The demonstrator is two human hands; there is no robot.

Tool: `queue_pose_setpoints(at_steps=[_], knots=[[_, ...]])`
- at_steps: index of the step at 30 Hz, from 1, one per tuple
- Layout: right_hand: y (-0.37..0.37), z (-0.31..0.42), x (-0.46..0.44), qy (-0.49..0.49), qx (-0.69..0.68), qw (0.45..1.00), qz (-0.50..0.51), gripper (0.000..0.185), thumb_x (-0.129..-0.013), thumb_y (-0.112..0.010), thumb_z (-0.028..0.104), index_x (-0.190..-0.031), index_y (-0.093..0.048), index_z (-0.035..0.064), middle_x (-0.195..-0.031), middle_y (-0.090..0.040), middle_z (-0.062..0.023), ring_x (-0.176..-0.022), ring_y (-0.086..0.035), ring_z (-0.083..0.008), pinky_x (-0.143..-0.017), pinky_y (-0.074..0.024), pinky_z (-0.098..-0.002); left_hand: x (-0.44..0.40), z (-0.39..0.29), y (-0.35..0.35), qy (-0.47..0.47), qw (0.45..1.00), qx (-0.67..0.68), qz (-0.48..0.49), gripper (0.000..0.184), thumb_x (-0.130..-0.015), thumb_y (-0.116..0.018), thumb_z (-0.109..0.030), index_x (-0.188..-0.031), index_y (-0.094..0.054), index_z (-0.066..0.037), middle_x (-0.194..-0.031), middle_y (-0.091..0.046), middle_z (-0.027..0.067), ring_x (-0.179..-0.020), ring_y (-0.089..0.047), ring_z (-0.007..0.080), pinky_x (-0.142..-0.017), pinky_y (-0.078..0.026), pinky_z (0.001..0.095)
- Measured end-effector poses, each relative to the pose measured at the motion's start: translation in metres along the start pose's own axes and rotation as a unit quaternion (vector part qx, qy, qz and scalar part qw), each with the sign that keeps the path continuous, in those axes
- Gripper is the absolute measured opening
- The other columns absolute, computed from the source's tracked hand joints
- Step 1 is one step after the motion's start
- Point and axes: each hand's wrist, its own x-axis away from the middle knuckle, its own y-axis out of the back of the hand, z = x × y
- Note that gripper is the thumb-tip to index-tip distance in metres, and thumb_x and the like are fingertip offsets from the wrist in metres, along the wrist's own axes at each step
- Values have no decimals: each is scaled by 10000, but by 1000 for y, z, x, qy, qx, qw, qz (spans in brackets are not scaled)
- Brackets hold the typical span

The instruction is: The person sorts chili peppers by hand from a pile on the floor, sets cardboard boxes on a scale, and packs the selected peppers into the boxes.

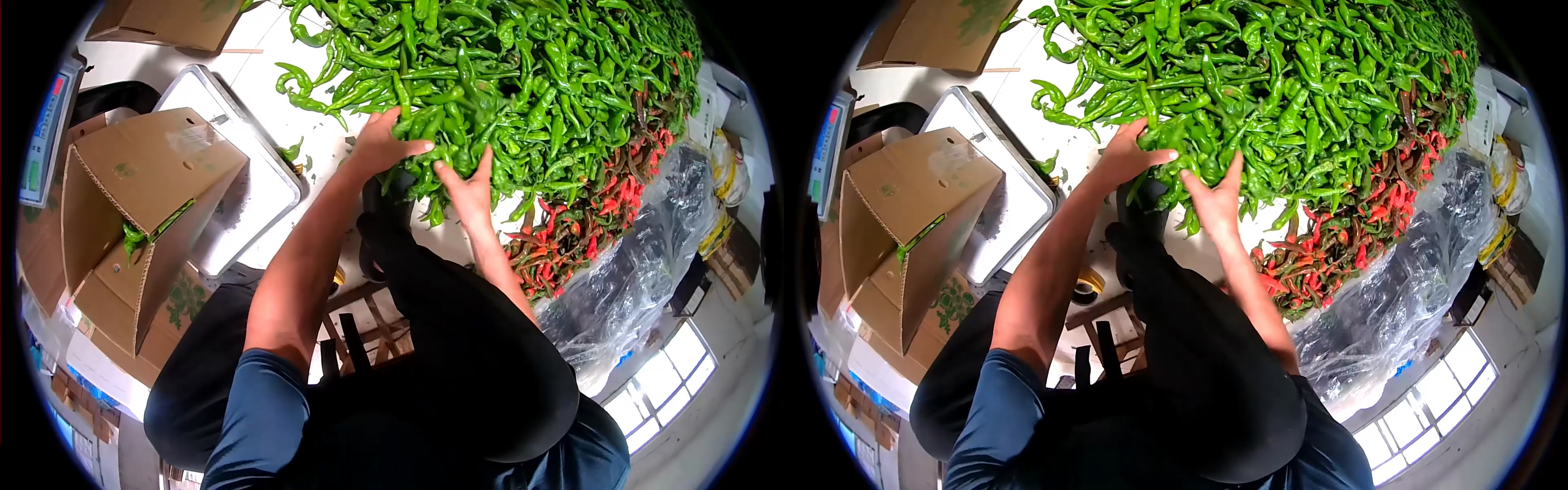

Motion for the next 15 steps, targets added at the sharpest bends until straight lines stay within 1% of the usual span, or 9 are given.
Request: queue_pose_setpoints(at_steps=[2, 3, 4, 6, 8, 10, 12, 13, 15], knots=[[-3, 2, 8, 27, -2, 1000, 15, 1091, -769, -831, 266, -1527, -136, -98, -1472, -393, -276, -1351, -423, -326, -1140, -329, -357, -6, 12, -12, -26, 998, 59, 20, 905, -643, -885, -421, -1390, -530, -53, -1360, -541, 205, -1231, -521, 361, -1077, -393, 424], [2, -2, 1, 2, -16, 1000, 8, 1087, -777, -830, 276, -1528, -136, -93, -1459, -412, -273, -1337, -440, -325, -1131, -344, -360, -6, 12, -13, -56, 996, 62, 34, 905, -646, -883, -420, -1394, -526, -54, -1372, -537, 196, -1241, -510, 360, -1084, -386, 426], [11, -6, -7, -23, -29, 999, 0, 1084, -784, -830, 285, -1529, -136, -89, -1446, -431, -271, -1323, -456, -324, -1123, -359, -364, -4, 12, -15, -83, 996, 9, 23, 921, -653, -878, -420, -1407, -505, -46, -1367, -543, 189, -1270, -481, 359, -1091, -380, 427], [25, 18, -15, -149, -124, 980, 37, 1072, -831, -801, 291, -1547, -85, -61, -1424, -468, -271, -1248, -532, -304, -1028, -462, -355, 3, 0, -18, -113, 993, -37, -4, 903, -681, -864, -394, -1421, -484, -42, -1352, -558, 181, -1298, -452, 356, -1099, -368, 433], [20, -12, -23, -88, -35, 995, 6, 1063, -849, -788, 256, -1553, -54, -51, -1378, -520, -253, -1166, -592, -291, -950, -513, -340, -1, 5, -30, -124, 991, -23, -34, 838, -723, -844, -342, -1422, -486, -48, -1333, -575, 177, -1296, -455, 353, -1100, -352, 440], [20, 25, -6, -160, -123, 978, 49, 1044, -868, -768, 250, -1577, -37, 19, -1397, -515, -206, -1112, -617, -247, -817, -565, -373, -6, 9, -36, -121, 992, -24, -16, 795, -749, -827, -311, -1418, -491, -44, -1265, -629, 153, -1204, -551, 325, -1038, -417, 409], [22, 24, -2, -161, -130, 976, 62, 1013, -882, -751, 265, -1583, -56, 36, -1402, -514, -194, -1114, -609, -235, -797, -565, -389, 1, -6, -31, -77, 995, 37, 42, 777, -760, -820, -288, -1421, -492, -44, -1224, -654, 145, -1136, -605, 304, -1001, -451, 390], [20, 21, 0, -146, -148, 976, 65, 986, -895, -735, 272, -1581, -72, 27, -1380, -538, -186, -1103, -609, -236, -800, -562, -374, 7, -15, -31, -99, 988, 113, 42, 688, -751, -813, -311, -1328, -549, -45, -1133, -688, 145, -1038, -662, 292, -941, -490, 379], [22, 10, -10, -166, -133, 976, 53, 975, -901, -734, 281, -1576, -86, 3, -1377, -547, -178, -1143, -593, -231, -895, -525, -330, 14, -19, -35, -75, 986, 144, 44, 698, -784, -796, -270, -1377, -507, -41, -1188, -675, 126, -1091, -637, 249, -967, -476, 364]])
